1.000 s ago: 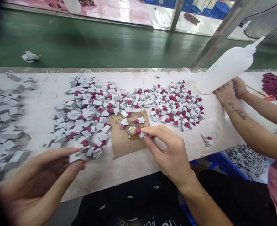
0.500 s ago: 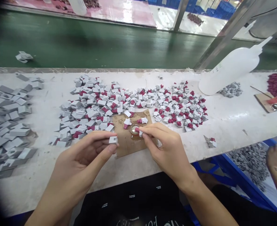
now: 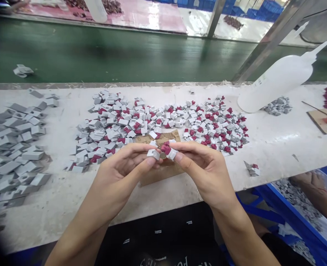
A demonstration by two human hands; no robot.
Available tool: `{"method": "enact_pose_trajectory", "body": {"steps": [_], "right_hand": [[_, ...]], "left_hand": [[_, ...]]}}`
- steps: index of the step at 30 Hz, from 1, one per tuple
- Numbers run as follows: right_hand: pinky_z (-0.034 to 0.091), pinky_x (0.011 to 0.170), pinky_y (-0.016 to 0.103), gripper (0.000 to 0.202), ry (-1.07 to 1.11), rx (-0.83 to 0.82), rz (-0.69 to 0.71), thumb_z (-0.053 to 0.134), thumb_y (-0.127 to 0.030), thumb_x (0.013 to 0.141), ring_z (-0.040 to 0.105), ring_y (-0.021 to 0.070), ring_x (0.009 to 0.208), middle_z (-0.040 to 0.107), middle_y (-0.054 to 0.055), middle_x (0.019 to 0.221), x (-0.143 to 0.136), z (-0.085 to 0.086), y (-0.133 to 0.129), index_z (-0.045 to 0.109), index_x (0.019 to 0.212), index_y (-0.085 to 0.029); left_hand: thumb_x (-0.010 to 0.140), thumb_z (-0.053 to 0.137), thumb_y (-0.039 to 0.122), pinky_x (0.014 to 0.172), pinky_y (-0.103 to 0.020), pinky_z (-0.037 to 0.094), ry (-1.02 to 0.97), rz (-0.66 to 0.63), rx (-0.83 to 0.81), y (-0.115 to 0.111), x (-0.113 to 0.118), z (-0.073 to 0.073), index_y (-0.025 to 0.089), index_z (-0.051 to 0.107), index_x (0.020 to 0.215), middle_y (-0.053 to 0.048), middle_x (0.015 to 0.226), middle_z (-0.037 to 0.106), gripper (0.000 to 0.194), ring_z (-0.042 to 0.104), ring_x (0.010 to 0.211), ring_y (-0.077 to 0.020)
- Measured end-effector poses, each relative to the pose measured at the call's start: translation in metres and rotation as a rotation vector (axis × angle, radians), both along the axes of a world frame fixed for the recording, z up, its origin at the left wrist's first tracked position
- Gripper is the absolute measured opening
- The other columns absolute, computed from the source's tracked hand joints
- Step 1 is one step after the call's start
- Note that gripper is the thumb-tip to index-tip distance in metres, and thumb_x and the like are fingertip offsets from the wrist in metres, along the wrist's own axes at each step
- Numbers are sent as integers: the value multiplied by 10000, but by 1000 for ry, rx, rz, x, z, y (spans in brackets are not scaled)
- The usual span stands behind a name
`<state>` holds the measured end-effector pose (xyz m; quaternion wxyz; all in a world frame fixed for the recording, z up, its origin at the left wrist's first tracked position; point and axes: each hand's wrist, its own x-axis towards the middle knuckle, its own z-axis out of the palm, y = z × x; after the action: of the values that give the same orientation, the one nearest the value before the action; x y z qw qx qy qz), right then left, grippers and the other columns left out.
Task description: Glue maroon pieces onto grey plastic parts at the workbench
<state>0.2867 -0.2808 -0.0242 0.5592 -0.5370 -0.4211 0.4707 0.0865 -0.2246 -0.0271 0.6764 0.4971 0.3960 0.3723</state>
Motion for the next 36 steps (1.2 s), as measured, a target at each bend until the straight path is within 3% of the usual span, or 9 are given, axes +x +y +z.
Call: {"method": "enact_pose_trajectory", "body": {"steps": [9, 16, 20, 23, 25, 27, 30, 33, 36], "right_hand": [[743, 921, 370, 205, -129, 56, 27, 868, -238, 1057, 868, 236, 1047, 915, 11, 1115, -1, 3, -1, 955, 1180, -377], [659, 834, 315, 340, -205, 121, 168, 812, -150, 1084, 795, 184, 985, 861, 4, 1072, 3, 10, -6, 934, 1263, -412], [664, 882, 316, 329, -137, 134, 208, 807, -169, 1097, 805, 179, 1014, 866, 1, 1107, 5, 10, -10, 924, 1287, -411], [680, 917, 352, 276, -203, 134, 244, 830, -219, 1090, 831, 209, 1061, 887, 13, 1166, 17, 11, -5, 914, 1298, -380], [694, 914, 397, 266, -365, 132, 150, 844, -271, 1076, 833, 244, 1076, 888, 34, 1218, 34, 12, 7, 900, 1321, -358], [691, 943, 465, 263, -636, 101, -65, 789, -298, 1089, 814, 290, 1101, 871, 79, 1268, 58, 11, 26, 897, 1328, -323], [598, 1139, 627, 323, -1060, -21, -276, 709, -294, 1070, 719, 402, 1272, 816, 168, 1298, 95, 3, 61, 903, 1325, -245], [498, 1228, 709, 376, -1254, -167, -203, 724, -352, 1025, 612, 474, 1376, 760, 209, 1311, 111, -12, 89, 891, 1329, -206], [519, 1180, 690, 358, -1312, -234, -167, 669, -403, 1039, 602, 475, 1334, 734, 220, 1274, 110, -26, 100, 883, 1237, -195]], "left_hand": [[1087, 832, 307, 1021, -295, 728, -7, -40, 55, -2, -4, 0, 319, 877, 1186, -11, 1234, 893, 108, 877, 1155, -221], [1099, 807, 299, 965, -356, 742, 169, -122, 196, -4, -14, 3, 363, 864, 1185, 4, 1180, 856, 121, 849, 1070, -230], [1093, 798, 280, 899, -326, 711, 306, -209, 361, 3, -19, 11, 403, 831, 1234, 22, 1178, 853, 190, 830, 1045, -218], [1088, 758, 289, 764, -294, 682, 398, -322, 441, 17, -19, 26, 389, 824, 1173, 35, 1031, 853, 147, 825, 892, -203], [1059, 736, 318, 663, -307, 646, 482, -322, 538, 35, -17, 41, 368, 831, 1088, 23, 956, 842, 112, 809, 812, -222], [1018, 744, 391, 616, -332, 609, 630, -246, 690, 62, -14, 57, 357, 848, 1044, 1, 968, 837, 113, 777, 773, -241], [982, 780, 529, 663, -371, 616, 899, -113, 744, 117, -2, 73, 324, 867, 1045, -17, 1017, 829, 231, 719, 729, -226], [990, 809, 417, 844, -403, 651, 1038, -17, 538, 181, 21, 68, 260, 859, 1040, -26, 1026, 818, 172, 755, 856, -226], [1044, 793, 321, 1047, -442, 644, 1065, 39, 450, 236, 47, 47, 166, 828, 1135, -69, 1177, 832, 183, 785, 1100, -257]]}}
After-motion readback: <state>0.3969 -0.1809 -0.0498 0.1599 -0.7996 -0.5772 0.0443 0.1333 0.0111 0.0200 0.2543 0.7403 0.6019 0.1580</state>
